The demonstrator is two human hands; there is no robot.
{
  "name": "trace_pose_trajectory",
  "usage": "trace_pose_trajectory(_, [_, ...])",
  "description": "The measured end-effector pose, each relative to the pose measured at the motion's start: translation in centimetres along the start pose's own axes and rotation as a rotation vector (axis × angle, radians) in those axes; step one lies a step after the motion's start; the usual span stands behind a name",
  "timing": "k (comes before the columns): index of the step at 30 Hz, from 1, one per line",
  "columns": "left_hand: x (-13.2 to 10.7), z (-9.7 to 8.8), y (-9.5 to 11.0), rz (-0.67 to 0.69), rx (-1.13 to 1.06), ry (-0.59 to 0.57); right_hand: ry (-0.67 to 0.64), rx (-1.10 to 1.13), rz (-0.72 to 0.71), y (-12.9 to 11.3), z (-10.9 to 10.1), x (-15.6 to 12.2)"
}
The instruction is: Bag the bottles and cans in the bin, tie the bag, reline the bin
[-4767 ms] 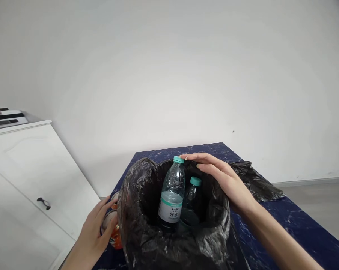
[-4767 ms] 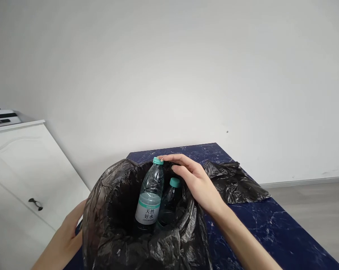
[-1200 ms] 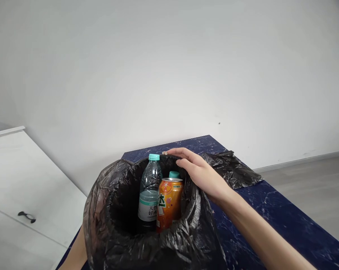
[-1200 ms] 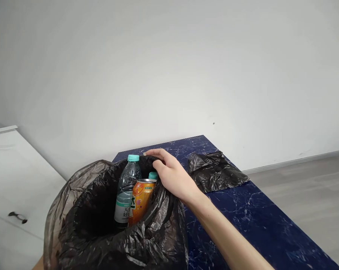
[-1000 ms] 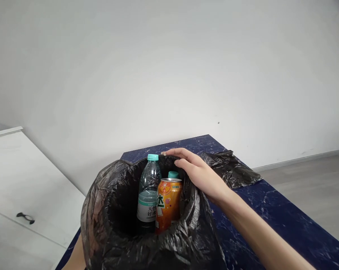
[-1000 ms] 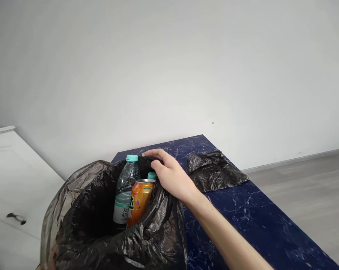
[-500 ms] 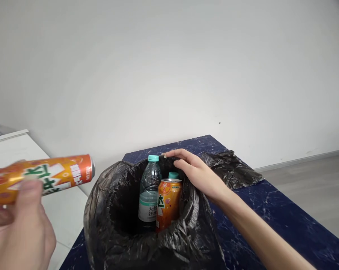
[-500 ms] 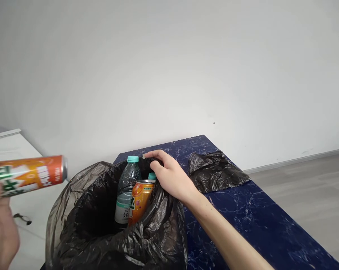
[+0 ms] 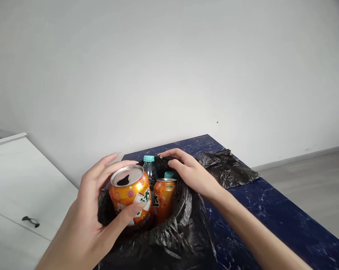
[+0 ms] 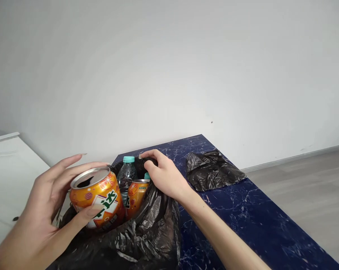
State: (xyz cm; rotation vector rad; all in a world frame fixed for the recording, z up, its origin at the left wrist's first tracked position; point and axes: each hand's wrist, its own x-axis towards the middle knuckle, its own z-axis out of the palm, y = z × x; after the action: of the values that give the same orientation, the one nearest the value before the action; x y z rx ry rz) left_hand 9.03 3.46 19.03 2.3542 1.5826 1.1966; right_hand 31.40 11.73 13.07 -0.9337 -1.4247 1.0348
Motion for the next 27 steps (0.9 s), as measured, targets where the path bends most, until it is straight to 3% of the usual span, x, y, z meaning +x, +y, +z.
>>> trace_pose_trajectory(6, [0.6, -0.3, -1.4, 0.044, 0.149, -0.124, 0.001, -0.012, 0.012, -0.2, 0.0, 0.0])
trace_pose_trajectory(10, [0.7, -0.8, -2.3, 0.066, 0.175, -0.049, 0.0, -0.02, 0.021, -0.3, 0.0, -0.1])
trace_pose_trajectory(15, [0.3, -2.0, -3.2, -0.073, 0.145, 0.034, -0.017, -0.029, -0.014, -0.7, -0.5, -0.3])
trace_pose_trajectory(20, [0.2, -2.5, -4.4, -0.253, 0.124, 0.068, -0.067, -0.145, -0.005, -0.5, -2.9, -0.5])
trace_pose_trajectory(24, [-0.1, -2.8, -4.9, -0.465, 0.166, 0.106, -0.118, -0.293, 0.121, 1.0, -4.9, -0.2])
trace_pose_trajectory(27, [-0.8, -3.0, -5.8, -0.481, 0.206, 0.025, -0.228, -0.294, 0.263, 1.7, -5.5, 0.0])
